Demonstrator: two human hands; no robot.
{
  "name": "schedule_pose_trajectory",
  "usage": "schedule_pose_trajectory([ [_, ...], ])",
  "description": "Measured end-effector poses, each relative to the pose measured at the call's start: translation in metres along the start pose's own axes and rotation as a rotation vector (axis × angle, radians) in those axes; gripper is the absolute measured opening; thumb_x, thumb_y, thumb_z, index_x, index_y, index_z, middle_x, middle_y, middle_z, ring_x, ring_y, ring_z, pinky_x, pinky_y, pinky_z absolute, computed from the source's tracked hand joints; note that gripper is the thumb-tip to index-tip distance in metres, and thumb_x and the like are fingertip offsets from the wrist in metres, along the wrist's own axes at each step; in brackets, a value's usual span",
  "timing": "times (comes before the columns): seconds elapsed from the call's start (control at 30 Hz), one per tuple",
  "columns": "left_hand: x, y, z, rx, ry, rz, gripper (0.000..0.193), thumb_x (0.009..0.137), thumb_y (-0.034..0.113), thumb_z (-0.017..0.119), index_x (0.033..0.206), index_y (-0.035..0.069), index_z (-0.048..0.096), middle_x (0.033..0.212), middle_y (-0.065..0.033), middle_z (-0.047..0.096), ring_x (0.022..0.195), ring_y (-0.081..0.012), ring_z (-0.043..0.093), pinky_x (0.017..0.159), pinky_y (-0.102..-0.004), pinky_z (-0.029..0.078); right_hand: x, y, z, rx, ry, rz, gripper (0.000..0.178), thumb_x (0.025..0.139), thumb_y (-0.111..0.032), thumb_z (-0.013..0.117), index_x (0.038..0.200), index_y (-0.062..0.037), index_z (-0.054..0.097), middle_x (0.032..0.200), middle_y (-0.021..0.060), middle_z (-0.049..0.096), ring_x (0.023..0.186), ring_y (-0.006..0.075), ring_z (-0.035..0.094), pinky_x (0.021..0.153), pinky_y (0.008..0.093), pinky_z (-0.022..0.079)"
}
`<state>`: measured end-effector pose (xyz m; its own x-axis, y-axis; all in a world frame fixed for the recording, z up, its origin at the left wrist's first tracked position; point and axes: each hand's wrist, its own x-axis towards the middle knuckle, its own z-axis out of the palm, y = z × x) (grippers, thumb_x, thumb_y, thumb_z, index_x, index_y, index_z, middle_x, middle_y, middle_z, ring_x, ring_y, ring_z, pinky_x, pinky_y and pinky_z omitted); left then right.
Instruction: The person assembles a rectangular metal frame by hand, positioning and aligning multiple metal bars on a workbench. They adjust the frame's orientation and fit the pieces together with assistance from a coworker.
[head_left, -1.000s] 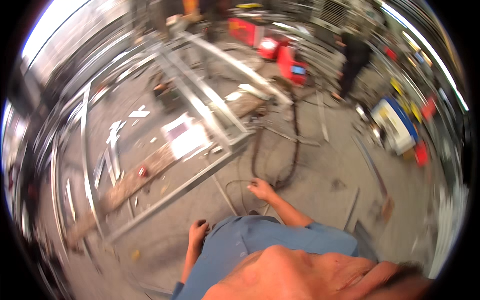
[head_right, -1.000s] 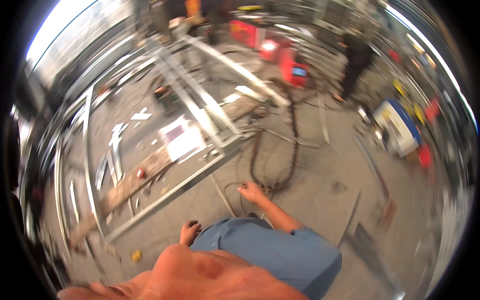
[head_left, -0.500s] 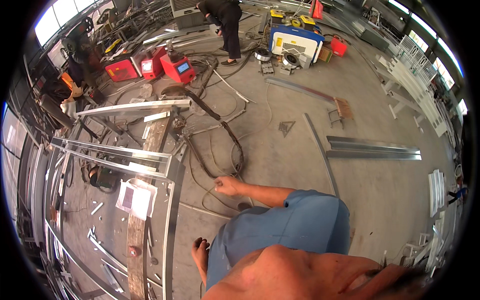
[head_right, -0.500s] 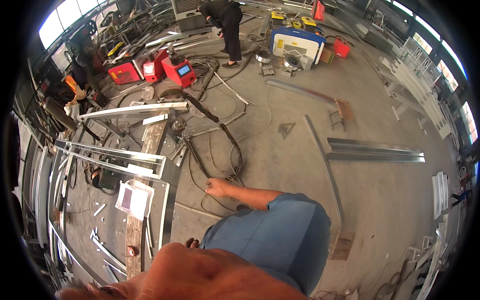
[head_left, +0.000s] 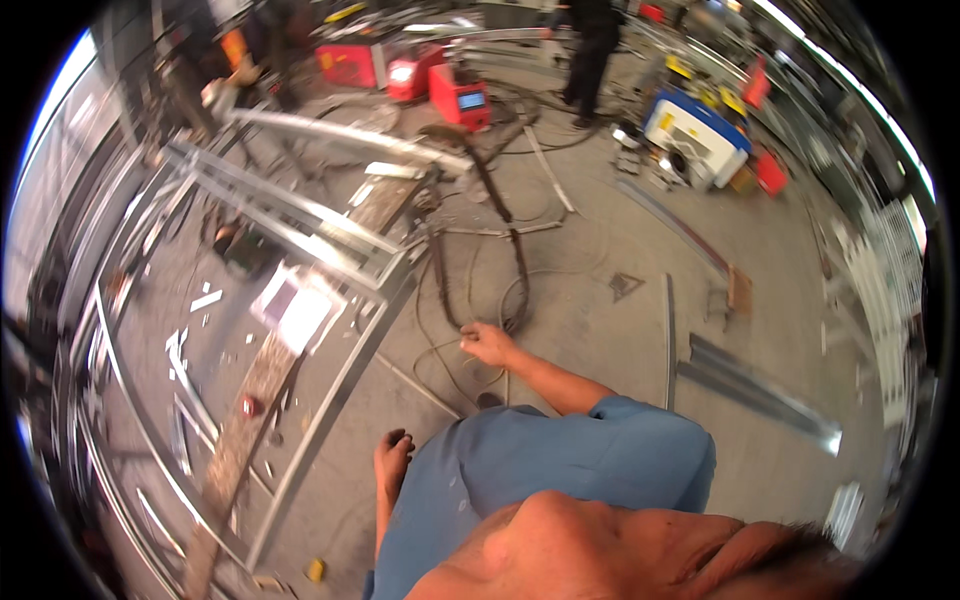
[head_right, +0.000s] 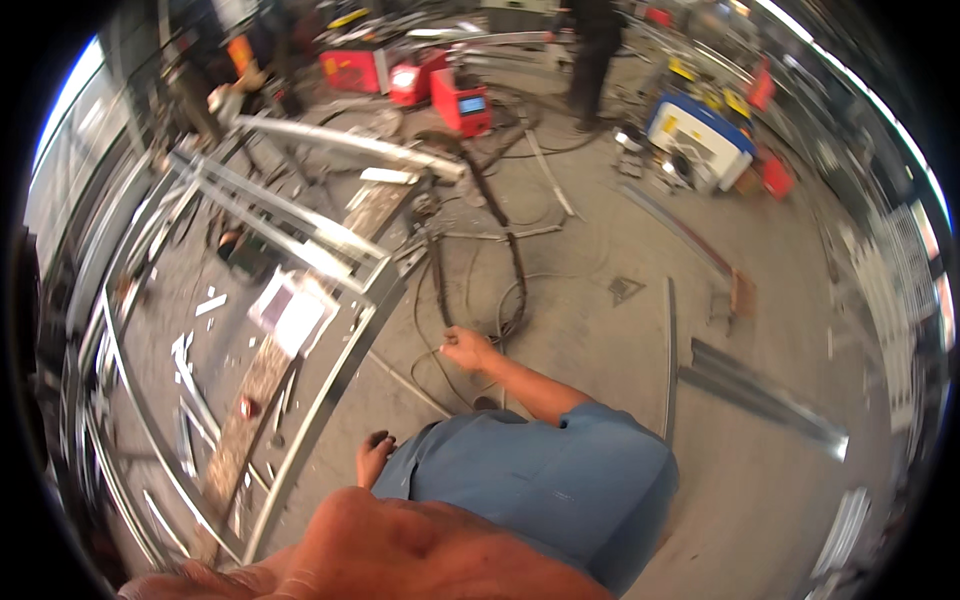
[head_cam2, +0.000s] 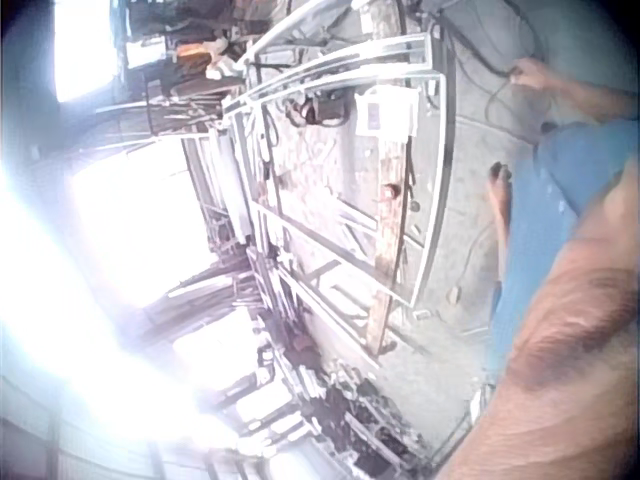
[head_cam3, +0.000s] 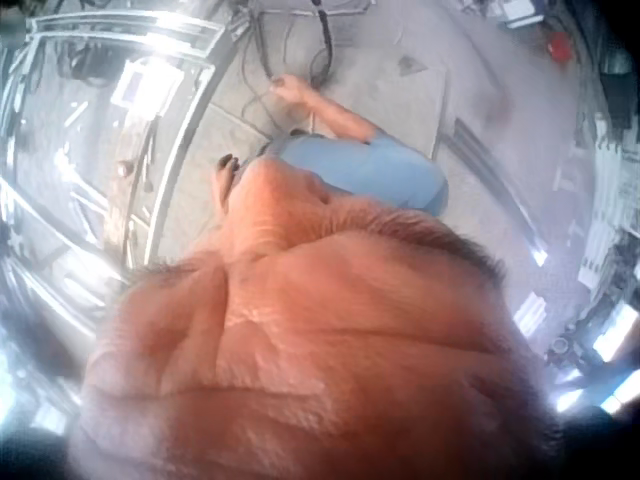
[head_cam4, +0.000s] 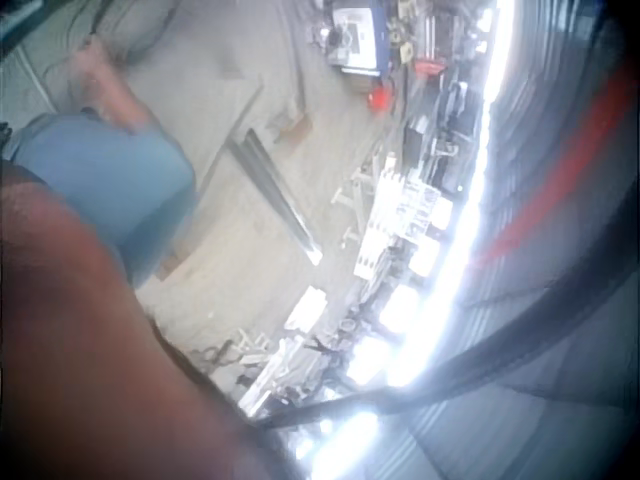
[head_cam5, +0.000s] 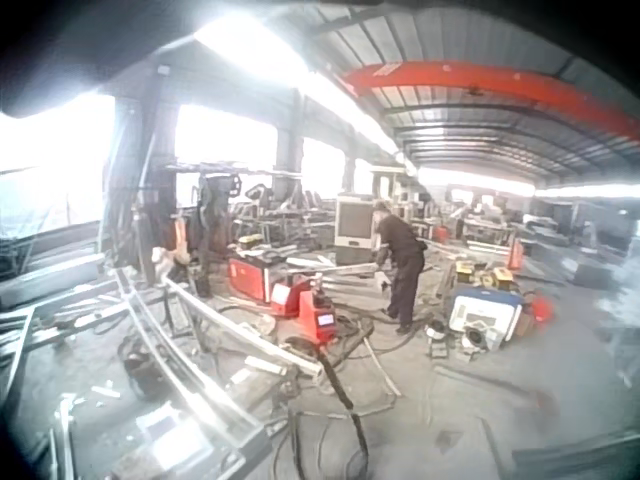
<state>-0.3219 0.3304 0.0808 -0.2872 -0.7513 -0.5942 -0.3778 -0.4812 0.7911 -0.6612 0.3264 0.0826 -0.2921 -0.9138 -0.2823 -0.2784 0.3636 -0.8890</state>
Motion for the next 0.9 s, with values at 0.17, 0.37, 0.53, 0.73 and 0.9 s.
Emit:
schedule_pose_trajectory([
  [0.17, -0.014, 0.0, 0.006, -0.067, 0.083, 0.011, 0.043, 0.085, 0.017, 0.061, 0.121, -0.005, 0.058, 0.102, -0.0148, 0.068, 0.085, -0.0204, 0.064, 0.072, -0.0315, 0.051, 0.015, 0.009, 0.005, 0.072, -0.089, -0.032, 0.054, 0.088, -0.023, 0.063, 0.128, 0.0095, 0.05, 0.119, 0.0228, 0.062, 0.112, 0.028, 0.06, 0.093, 0.0345, 0.048],
  [0.37, -0.017, -0.031, 0.0, -0.087, 0.169, -0.003, 0.044, 0.083, 0.017, 0.062, 0.121, -0.005, 0.059, 0.102, -0.0158, 0.068, 0.087, -0.0207, 0.065, 0.076, -0.0318, 0.052, 0.024, -0.008, 0.019, -0.027, -0.174, -0.051, 0.054, 0.088, -0.021, 0.062, 0.129, 0.0106, 0.048, 0.122, 0.0241, 0.06, 0.116, 0.0285, 0.058, 0.096, 0.0343, 0.046],
  [0.53, -0.018, -0.05, -0.002, -0.147, 0.201, -0.025, 0.043, 0.082, 0.017, 0.062, 0.12, -0.004, 0.06, 0.099, -0.0159, 0.069, 0.086, -0.0196, 0.066, 0.076, -0.0311, 0.052, 0.026, -0.005, 0.029, 0.011, -0.222, -0.056, 0.054, 0.088, -0.02, 0.062, 0.129, 0.0118, 0.047, 0.125, 0.0248, 0.057, 0.118, 0.029, 0.056, 0.099, 0.0346, 0.044],
  [0.73, -0.019, -0.054, -0.005, -0.166, 0.206, -0.027, 0.043, 0.082, 0.017, 0.062, 0.119, -0.005, 0.06, 0.1, -0.0168, 0.069, 0.085, -0.0203, 0.065, 0.077, -0.032, 0.052, 0.028, 0.001, 0.038, 0.007, -0.241, -0.057, 0.054, 0.088, -0.02, 0.061, 0.129, 0.0118, 0.047, 0.126, 0.0253, 0.057, 0.118, 0.0295, 0.056, 0.099, 0.0347, 0.044],
  [0.9, -0.012, -0.059, -0.009, -0.104, 0.207, -0.004, 0.042, 0.083, 0.016, 0.063, 0.118, -0.006, 0.06, 0.103, -0.018, 0.068, 0.091, -0.0219, 0.066, 0.078, -0.0322, 0.052, 0.02, -0.017, 0.026, -0.042, -0.182, -0.044, 0.054, 0.089, -0.022, 0.062, 0.13, 0.0098, 0.047, 0.124, 0.0257, 0.058, 0.118, 0.0296, 0.056, 0.097, 0.0347, 0.045],
])
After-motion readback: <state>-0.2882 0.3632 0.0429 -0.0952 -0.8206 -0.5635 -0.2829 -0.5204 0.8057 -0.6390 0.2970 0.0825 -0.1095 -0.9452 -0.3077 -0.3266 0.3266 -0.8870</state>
